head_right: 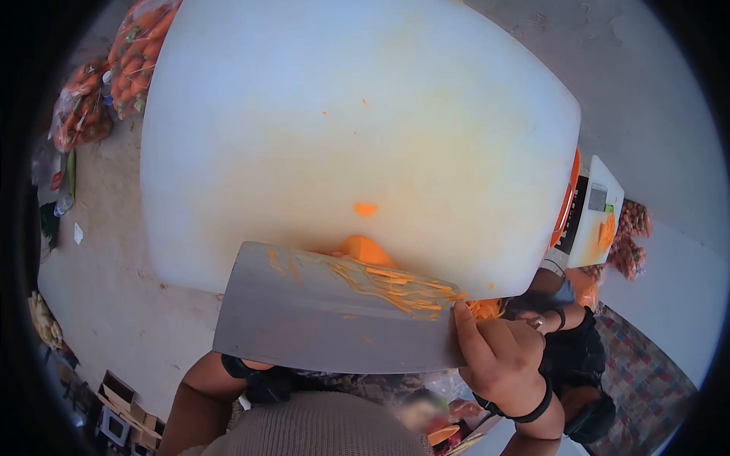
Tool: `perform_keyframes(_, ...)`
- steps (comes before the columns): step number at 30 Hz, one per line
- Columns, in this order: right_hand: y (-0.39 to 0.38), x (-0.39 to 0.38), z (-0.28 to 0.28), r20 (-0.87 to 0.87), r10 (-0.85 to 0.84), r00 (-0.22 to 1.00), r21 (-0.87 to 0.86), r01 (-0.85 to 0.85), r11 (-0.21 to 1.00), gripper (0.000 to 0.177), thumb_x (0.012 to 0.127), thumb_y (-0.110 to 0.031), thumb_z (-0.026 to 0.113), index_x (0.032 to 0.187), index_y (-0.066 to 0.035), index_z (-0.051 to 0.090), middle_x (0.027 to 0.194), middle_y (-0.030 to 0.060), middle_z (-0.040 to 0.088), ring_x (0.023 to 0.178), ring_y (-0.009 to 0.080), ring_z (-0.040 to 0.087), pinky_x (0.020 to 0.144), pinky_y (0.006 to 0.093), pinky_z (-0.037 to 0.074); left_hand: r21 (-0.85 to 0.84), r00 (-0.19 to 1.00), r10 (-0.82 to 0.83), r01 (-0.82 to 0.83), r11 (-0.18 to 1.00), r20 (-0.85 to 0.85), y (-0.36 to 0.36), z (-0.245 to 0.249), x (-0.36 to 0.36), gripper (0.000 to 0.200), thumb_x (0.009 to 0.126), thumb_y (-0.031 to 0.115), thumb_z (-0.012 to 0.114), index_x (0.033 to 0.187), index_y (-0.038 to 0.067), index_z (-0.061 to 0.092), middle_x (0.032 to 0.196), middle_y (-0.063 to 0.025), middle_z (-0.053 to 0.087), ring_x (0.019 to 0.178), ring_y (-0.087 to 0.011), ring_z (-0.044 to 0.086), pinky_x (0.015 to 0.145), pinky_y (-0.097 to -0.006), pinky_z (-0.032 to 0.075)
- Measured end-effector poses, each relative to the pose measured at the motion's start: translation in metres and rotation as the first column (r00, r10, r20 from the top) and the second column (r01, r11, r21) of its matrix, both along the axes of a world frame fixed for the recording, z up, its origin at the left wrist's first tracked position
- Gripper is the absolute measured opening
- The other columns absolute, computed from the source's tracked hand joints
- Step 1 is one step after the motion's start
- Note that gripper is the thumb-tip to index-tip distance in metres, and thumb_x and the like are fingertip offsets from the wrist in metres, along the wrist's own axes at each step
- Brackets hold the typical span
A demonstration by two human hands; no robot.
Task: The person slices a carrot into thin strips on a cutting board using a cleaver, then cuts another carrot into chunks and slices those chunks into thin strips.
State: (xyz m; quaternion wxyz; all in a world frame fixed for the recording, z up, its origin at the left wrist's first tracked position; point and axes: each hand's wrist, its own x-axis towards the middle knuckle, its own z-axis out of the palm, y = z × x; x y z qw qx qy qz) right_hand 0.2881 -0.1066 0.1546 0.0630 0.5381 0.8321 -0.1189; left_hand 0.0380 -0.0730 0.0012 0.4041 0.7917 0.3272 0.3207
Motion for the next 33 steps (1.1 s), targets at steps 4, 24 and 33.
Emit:
perform_keyframes(4,-0.012,0.007,0.003,-0.026,-0.030,0.999,-0.006,0.030,1.000,0.067,0.053,-0.005,0.063,0.119,0.007,0.061,0.069,0.0045,0.051,0.053,0.0188,0.054,0.047,0.0326,0.041,0.036,0.999,0.030,-0.030,0.999,0.016,0.003,-0.003,0.004,0.024,0.083,0.008,0.069,0.107,0.005,0.068,0.111,-0.0096,0.066,0.098,-0.0288,0.065,0.081,-0.0383,0.053)
perform_keyframes(24,0.034,-0.018,-0.029,-0.033,0.086,0.996,0.026,-0.085,0.996,0.050,0.063,-0.002,0.061,0.112,0.007,0.062,0.066,0.0017,0.043,0.051,0.0125,0.051,0.043,0.0276,0.039,0.220,0.998,0.043,-0.030,0.975,-0.052,-0.004,-0.004,-0.011,0.042,0.087,0.022,0.065,0.125,0.004,0.060,0.123,-0.0145,0.061,0.110,-0.0337,0.060,0.094,-0.0444,0.049)
perform_keyframes(33,-0.005,0.003,0.002,-0.007,0.046,0.999,0.055,-0.046,0.997,0.055,0.060,0.002,0.062,0.115,0.010,0.062,0.067,0.0040,0.049,0.051,0.0150,0.051,0.044,0.0288,0.038,0.197,0.998,0.054,-0.045,0.979,-0.041,-0.001,0.002,-0.008,0.041,0.086,0.021,0.066,0.123,0.005,0.061,0.122,-0.0140,0.061,0.109,-0.0334,0.060,0.094,-0.0443,0.049)
